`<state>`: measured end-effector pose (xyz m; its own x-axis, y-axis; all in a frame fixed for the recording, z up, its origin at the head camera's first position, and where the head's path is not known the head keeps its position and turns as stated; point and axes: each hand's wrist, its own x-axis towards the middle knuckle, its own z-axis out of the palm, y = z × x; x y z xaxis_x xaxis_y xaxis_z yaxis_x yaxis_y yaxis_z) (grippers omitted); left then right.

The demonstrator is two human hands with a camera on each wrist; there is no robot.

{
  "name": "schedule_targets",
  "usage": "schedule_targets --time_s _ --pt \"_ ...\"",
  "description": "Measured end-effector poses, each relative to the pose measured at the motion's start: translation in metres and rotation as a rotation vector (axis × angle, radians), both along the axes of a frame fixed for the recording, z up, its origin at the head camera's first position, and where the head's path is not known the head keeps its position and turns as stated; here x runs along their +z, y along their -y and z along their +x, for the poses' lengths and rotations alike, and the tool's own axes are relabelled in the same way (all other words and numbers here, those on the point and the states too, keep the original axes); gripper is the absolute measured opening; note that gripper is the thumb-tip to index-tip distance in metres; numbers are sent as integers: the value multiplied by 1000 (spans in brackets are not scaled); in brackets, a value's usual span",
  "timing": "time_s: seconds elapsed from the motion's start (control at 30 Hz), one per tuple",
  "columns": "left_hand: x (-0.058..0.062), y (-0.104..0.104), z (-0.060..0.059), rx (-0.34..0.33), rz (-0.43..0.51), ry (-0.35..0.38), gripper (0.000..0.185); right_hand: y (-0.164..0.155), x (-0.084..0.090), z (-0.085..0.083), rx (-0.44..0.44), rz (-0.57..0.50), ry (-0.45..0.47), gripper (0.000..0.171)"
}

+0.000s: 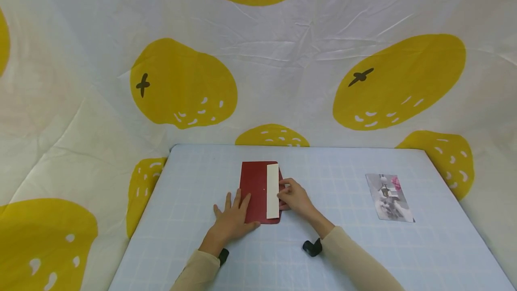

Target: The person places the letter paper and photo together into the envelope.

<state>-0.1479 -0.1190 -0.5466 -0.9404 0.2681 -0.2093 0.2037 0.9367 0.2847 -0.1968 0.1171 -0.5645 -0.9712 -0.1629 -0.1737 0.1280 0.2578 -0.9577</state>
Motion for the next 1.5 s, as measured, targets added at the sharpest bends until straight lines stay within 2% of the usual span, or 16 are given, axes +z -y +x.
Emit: schedule_targets --time_s 0.8,1.5 --pt "-3 3 0 1 0 13 97 16 2 -4 42 25 -41 39" --pt "-3 1 -2 -10 -9 11 95 24 5 -3 -48 74 -61 30"
